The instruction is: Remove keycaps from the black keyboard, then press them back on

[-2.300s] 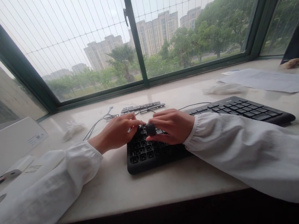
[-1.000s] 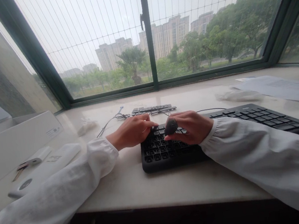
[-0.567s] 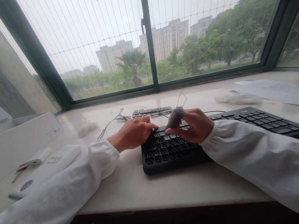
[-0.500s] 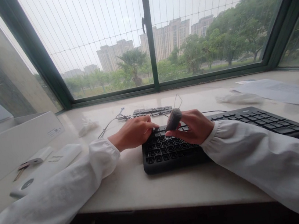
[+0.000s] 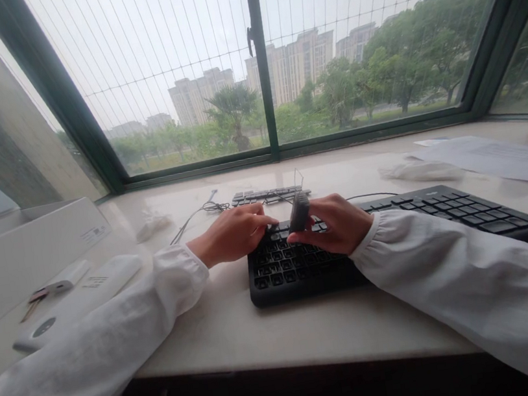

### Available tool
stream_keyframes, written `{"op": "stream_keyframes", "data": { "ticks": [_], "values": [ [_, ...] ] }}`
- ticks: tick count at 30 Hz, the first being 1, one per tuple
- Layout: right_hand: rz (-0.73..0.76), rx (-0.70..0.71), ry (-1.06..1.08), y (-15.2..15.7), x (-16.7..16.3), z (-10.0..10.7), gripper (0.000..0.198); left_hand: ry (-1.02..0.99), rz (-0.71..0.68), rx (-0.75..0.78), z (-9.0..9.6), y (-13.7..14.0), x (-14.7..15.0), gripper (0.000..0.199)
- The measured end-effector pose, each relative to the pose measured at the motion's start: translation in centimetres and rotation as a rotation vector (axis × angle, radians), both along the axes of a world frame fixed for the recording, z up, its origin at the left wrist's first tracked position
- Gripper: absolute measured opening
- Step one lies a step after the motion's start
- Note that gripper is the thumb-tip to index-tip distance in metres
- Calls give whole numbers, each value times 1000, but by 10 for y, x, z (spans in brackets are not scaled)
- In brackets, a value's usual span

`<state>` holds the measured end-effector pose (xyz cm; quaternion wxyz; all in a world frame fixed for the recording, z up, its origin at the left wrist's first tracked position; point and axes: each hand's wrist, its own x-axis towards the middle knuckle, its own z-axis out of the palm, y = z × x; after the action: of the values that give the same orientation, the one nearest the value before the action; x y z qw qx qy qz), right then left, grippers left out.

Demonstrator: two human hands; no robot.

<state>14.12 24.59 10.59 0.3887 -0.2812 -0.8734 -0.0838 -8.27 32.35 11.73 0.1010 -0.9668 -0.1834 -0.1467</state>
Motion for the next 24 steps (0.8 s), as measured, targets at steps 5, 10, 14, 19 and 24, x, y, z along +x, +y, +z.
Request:
{"op": "stream_keyframes", "data": {
  "ticks": [5, 10, 14, 19, 24],
  "values": [
    [-28, 1, 41, 1, 1, 0, 27, 2, 3, -9, 0, -1, 0, 35],
    [5, 11, 15, 1, 0, 2, 25, -5, 3, -8, 1, -1, 1, 34],
    [26, 11, -18, 2, 0, 2, 26, -6, -2, -1, 0, 0, 0, 33],
    [72, 60, -66, 3, 0, -2, 25, 2, -28, -2, 0, 1, 0, 35],
    [28, 222, -225, -1, -3, -4, 28, 7, -12, -9, 4, -3, 1, 37]
  ]
}}
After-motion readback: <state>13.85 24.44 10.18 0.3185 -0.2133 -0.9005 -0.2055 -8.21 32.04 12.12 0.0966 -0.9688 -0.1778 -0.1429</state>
